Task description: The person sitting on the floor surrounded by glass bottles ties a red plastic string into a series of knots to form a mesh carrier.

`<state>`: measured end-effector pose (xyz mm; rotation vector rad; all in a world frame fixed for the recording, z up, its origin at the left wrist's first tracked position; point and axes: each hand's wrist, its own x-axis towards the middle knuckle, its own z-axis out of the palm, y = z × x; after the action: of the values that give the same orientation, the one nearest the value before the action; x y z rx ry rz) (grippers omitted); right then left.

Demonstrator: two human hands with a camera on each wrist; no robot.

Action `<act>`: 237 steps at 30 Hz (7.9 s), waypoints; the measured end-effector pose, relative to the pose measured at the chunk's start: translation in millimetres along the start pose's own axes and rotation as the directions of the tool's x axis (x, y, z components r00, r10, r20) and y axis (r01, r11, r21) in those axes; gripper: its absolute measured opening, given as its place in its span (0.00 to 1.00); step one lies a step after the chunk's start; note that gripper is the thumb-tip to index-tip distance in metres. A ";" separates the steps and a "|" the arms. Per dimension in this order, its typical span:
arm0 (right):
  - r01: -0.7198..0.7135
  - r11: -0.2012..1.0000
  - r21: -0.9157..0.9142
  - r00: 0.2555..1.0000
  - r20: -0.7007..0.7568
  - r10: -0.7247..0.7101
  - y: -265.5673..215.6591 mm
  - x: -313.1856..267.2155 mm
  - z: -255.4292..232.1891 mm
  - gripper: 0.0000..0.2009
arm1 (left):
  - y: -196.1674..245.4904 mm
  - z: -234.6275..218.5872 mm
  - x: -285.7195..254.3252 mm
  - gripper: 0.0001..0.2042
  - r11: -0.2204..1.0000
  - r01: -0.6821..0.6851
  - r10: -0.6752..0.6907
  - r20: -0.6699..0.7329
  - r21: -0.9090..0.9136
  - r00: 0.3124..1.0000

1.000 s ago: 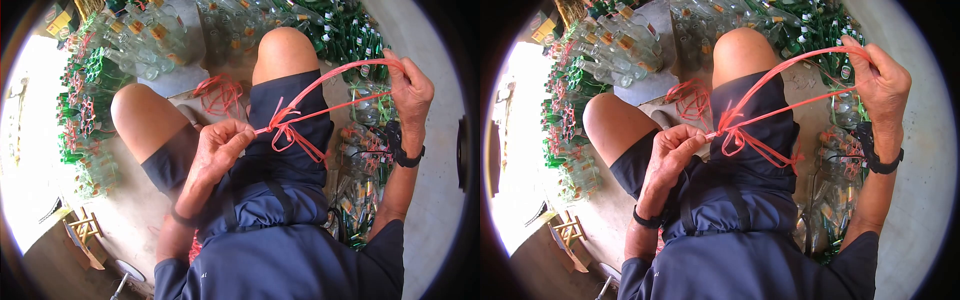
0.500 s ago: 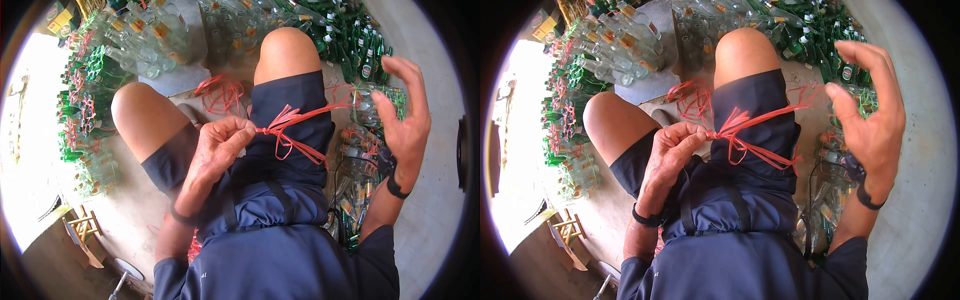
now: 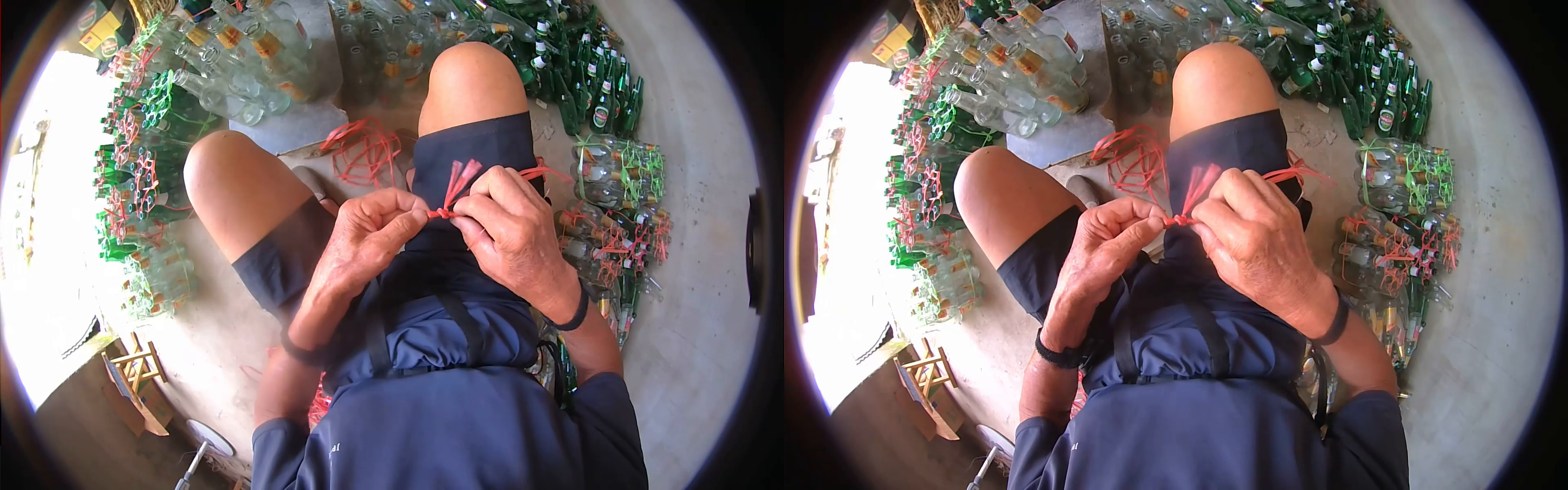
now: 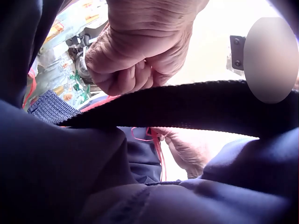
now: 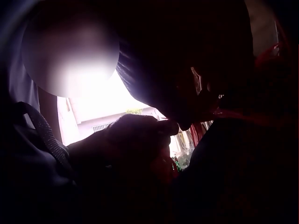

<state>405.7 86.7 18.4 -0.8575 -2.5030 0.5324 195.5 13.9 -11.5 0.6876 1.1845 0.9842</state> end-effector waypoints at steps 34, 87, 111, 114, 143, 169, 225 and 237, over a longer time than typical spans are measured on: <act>-0.229 0.949 0.217 0.963 0.194 0.188 -7.0 2.7 -7.9 0.05 | -2.6 9.9 1.4 0.07 0.673 -0.496 0.539 0.095 0.548 0.837; -0.172 0.903 0.394 0.979 -0.036 0.203 -23.2 0.7 -10.8 0.11 | -1.3 -0.7 -7.6 0.08 0.983 -0.156 0.149 0.086 0.093 0.985; -0.337 0.661 0.671 0.933 0.146 0.328 -6.8 1.3 10.9 0.04 | 3.3 -1.6 -8.4 0.09 0.991 -0.094 0.084 0.104 0.095 0.991; -0.378 0.605 0.701 0.912 0.169 0.374 -8.6 0.8 7.8 0.05 | 4.3 -1.8 -9.1 0.08 0.988 -0.097 0.086 0.094 0.118 0.992; -0.384 0.425 0.820 0.859 0.149 0.489 -7.5 -7.4 -7.0 0.05 | -5.2 1.4 -4.4 0.06 0.987 -0.159 0.160 0.086 -0.020 0.983; 0.010 0.985 0.172 0.990 -0.138 0.014 -31.2 -3.7 -6.1 0.14 | 0.8 6.5 -4.6 0.09 0.996 -0.084 0.084 0.017 0.031 0.996; -0.044 0.976 0.214 0.996 -0.072 0.061 -20.1 -1.4 16.2 0.09 | -2.1 4.0 -6.4 0.05 0.946 -0.145 0.159 -0.025 0.290 0.987; -0.084 0.822 0.564 0.991 -0.039 0.128 -10.0 -8.1 21.2 0.08 | 2.1 2.9 -5.1 0.06 0.997 -0.011 0.016 -0.055 0.081 0.998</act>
<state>395.7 69.7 3.4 -0.7571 -2.0492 1.1797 197.4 10.5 -6.7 0.7373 1.2757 0.9762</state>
